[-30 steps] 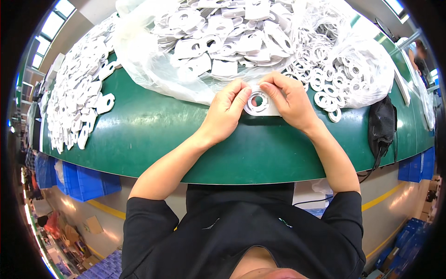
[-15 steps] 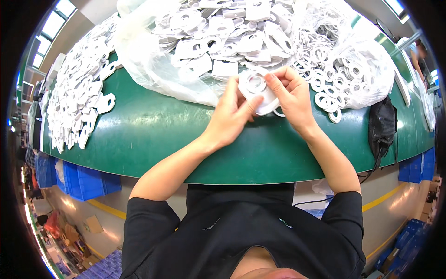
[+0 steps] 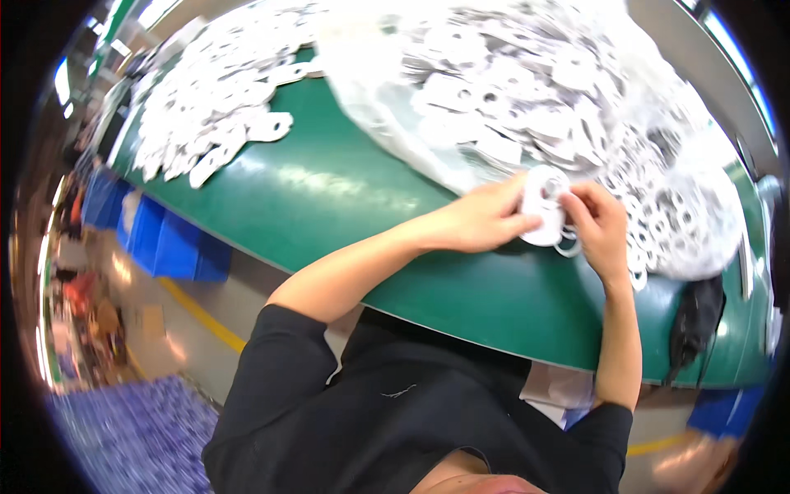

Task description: Assembling small white plastic components at a workbench.

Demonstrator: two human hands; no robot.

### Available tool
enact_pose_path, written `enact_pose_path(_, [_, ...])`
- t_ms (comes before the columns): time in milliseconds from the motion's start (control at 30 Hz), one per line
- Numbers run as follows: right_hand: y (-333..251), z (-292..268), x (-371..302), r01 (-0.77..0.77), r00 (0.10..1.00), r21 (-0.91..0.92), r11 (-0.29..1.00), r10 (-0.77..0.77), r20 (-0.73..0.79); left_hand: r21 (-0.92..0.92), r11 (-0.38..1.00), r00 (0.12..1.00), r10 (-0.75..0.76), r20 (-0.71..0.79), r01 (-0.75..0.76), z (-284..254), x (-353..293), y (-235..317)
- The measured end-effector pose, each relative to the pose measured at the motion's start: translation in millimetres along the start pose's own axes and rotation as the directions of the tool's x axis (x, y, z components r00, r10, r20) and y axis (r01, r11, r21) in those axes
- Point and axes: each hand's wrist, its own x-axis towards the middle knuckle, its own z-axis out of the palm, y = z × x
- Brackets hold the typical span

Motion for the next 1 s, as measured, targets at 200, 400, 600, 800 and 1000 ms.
enact_pose_path(200, [5.6, 6.0, -2.5, 0.081, 0.995, -0.208, 0.975, -0.067, 0.074, -0.096, 0.967, 0.966, -0.222, 0.132, 0.236, -48.9, -3.3, 20.6])
enact_pose_path(400, [-7.3, -8.1, 0.9, 0.086, 0.994, -0.197, 0.977, -0.097, -0.045, 0.083, 0.987, 0.714, -0.043, -0.699, 0.14, -308.3, -36.1, 17.6])
enact_pose_path(600, [-2.1, -17.6, 3.1, 0.06, 0.988, -0.276, 0.959, -0.097, -0.124, -0.105, 0.994, 0.324, -0.104, -0.94, 0.014, -395.4, -105.4, 40.0])
enact_pose_path(800, [-0.1, -41.4, 11.2, 0.055, 0.95, -0.455, 0.889, -0.187, -0.251, 0.424, 0.787, 0.47, 0.197, -0.86, 0.447, -328.0, -63.6, -1.7])
enact_pose_path(1000, [14.7, -95.6, 4.3, -0.162, 0.962, -0.662, 0.731, -0.033, -0.272, 0.929, 0.341, 0.74, 0.587, -0.329, 0.143, -212.1, 31.0, -9.8])
